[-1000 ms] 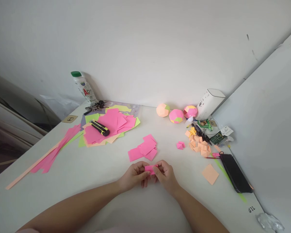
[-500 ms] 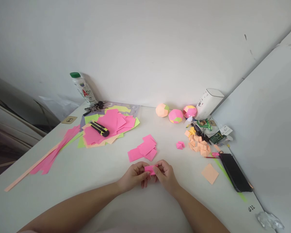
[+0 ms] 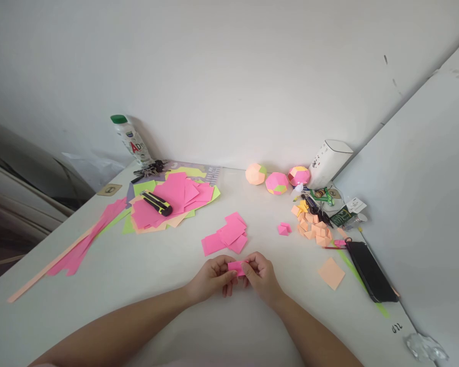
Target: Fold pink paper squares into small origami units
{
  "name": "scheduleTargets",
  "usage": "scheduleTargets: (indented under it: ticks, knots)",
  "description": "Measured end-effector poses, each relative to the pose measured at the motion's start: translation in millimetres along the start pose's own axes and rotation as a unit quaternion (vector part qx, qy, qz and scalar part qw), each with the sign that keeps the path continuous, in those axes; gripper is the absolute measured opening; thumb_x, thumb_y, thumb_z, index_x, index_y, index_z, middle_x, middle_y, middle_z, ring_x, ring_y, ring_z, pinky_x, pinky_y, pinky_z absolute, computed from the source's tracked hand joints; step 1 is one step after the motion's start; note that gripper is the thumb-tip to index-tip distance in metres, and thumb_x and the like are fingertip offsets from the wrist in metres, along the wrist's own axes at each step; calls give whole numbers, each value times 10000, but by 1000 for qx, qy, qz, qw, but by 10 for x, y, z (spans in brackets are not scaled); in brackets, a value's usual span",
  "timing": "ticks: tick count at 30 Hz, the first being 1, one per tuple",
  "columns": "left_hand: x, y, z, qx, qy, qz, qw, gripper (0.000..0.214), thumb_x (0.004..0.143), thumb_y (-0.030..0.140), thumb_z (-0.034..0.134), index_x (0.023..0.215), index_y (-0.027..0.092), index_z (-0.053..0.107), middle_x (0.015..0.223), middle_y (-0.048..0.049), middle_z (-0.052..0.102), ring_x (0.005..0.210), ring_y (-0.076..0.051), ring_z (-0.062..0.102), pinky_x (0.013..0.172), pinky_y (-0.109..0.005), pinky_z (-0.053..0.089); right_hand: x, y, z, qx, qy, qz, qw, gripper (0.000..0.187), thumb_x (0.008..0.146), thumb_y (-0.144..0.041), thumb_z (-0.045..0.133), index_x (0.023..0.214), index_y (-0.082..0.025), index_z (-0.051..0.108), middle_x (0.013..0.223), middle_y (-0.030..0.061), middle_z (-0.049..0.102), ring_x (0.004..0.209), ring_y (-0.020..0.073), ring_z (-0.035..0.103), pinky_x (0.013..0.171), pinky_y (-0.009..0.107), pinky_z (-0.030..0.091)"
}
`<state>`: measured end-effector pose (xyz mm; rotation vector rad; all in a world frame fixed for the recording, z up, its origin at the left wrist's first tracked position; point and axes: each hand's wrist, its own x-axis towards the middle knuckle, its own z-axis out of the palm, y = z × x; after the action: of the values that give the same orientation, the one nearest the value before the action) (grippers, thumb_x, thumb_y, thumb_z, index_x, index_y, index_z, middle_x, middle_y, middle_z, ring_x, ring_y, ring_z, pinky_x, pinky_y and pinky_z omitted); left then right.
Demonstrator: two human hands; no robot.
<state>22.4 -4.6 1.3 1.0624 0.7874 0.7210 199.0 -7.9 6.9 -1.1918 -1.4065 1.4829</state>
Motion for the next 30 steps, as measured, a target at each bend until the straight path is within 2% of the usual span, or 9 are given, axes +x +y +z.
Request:
scheduleTargets:
  ticks: [14,25,30]
  knots:
    - [-8,4,-6,21,-6,-16,1000,359,803,450,576,990,145,549,578,18,608,394,-93,549,390,-194,408,-7,7,11,-4,11,-7,1000,274,845,-450,557,789,-192,487,553,-36,557,463,111,520,470,246,448]
    - [4,-39,-13,20,-9,-12,1000,360,802,451,577,987,142,565,566,20,603,383,-86,538,386,-189,405,-16,58,10,-17,19,-22,999,294,896,-492,440,820,-209,460,533,-50,496,462,120,487,475,246,409]
    - [6,-72,1,20,6,-2,1000,348,814,453,563,973,144,559,566,17,610,381,-89,541,376,-187,399,-25,20,16,10,-4,-10,1000,252,889,-451,471,971,-216,435,602,-48,525,497,115,509,509,243,424]
